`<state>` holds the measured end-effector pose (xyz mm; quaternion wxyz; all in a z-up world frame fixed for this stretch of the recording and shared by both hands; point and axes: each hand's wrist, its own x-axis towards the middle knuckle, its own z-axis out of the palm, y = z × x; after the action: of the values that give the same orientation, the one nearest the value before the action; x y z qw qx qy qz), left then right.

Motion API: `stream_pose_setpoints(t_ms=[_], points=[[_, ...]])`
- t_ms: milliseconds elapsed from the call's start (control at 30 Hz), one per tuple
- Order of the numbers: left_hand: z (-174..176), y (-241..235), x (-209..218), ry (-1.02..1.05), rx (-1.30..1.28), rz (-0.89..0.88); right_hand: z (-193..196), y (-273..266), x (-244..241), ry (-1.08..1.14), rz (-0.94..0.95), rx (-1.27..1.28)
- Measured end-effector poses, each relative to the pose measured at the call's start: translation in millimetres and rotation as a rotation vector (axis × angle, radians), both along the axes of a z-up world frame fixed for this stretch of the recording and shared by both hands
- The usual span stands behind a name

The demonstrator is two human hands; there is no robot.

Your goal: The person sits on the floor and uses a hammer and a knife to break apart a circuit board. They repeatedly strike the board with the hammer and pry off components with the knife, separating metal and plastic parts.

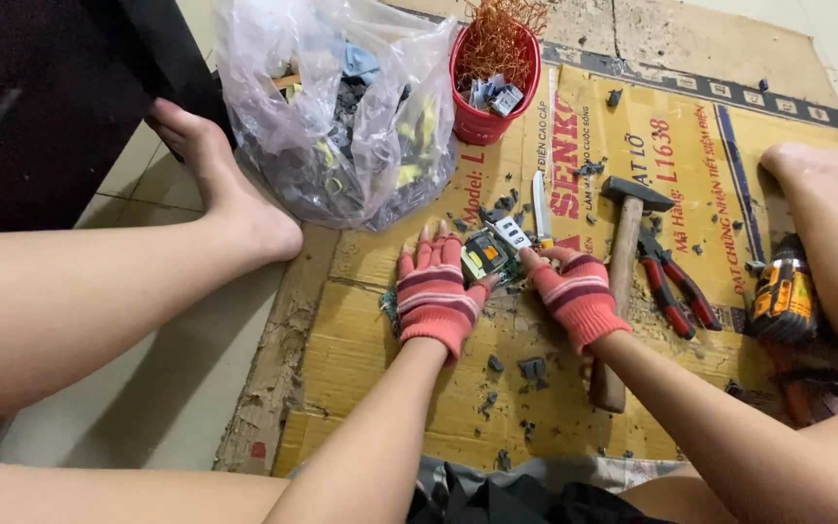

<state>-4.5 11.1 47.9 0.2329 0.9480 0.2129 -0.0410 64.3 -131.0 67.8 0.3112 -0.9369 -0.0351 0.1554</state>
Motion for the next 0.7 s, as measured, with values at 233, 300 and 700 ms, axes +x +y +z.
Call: stream_pose_setpoints(t_ms=[233,300,700], points=[[-34.3,-10.8,5.5,-0.083,0.189,-0.036,3.5,-37.0,13.1,0.043,-0.039,0.063],[-37.3,-16.7,6.2,-0.111,0.221,-0.03,42.4,-30.1,-5.6,0.086,-0.024,-0.001],[-22.8,-36.7,5.8,-0.167,0.18,0.023,113.7,-33.5,-29.2,0.043,0.149,-0.239]])
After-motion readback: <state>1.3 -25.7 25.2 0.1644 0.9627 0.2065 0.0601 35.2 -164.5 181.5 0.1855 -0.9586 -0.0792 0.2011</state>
